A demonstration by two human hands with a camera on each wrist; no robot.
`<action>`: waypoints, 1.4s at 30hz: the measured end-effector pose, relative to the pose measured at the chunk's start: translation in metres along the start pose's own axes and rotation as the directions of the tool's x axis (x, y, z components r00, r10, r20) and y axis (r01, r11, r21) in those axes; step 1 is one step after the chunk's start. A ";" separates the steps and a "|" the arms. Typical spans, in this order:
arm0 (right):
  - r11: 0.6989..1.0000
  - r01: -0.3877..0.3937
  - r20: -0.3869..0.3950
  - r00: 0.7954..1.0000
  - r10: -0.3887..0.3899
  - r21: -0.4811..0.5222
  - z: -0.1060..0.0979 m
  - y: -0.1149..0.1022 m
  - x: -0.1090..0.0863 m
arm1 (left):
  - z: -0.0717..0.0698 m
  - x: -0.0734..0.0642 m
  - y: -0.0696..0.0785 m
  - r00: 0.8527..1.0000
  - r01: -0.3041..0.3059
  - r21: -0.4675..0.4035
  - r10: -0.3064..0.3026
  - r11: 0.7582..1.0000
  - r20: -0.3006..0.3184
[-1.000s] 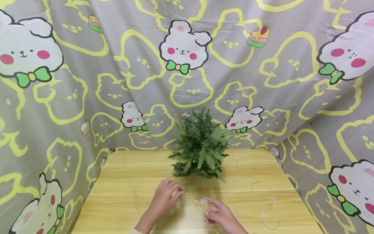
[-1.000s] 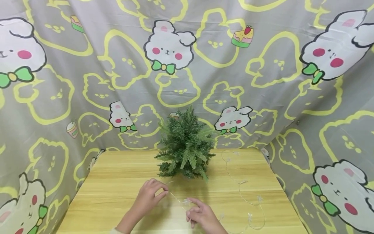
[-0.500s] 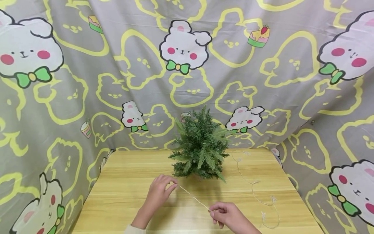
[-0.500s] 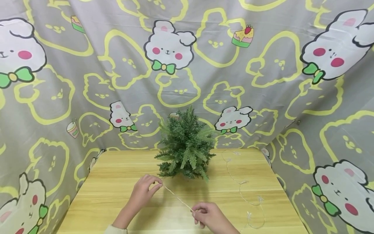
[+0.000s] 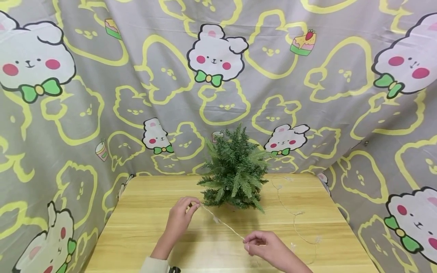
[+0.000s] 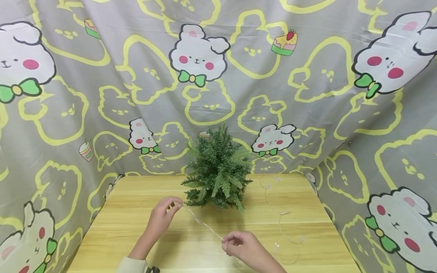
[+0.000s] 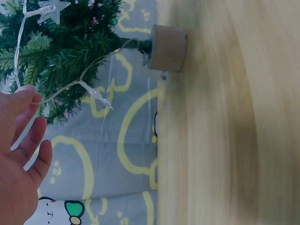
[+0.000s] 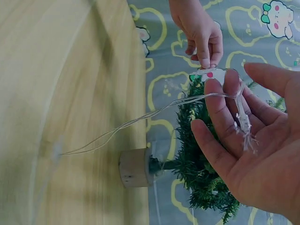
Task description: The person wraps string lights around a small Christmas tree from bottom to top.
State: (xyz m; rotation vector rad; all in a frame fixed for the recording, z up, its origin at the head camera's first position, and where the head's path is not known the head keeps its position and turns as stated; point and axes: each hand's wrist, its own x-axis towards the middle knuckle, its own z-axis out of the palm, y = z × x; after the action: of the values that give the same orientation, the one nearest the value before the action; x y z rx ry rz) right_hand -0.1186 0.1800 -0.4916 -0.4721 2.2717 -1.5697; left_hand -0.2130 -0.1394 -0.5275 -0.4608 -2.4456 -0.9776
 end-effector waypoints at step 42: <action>0.991 -0.038 -0.505 0.862 -0.032 -0.128 -0.103 -0.025 -0.014 | 0.000 0.026 0.029 0.993 -0.118 0.194 0.116 0.974 0.020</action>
State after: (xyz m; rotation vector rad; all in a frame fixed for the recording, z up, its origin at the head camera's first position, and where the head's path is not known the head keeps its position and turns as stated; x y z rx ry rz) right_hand -0.1512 0.2633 -0.4329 -0.0813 2.7749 -1.7004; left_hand -0.2212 -0.1159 -0.4974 -0.5346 -2.4600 -0.6807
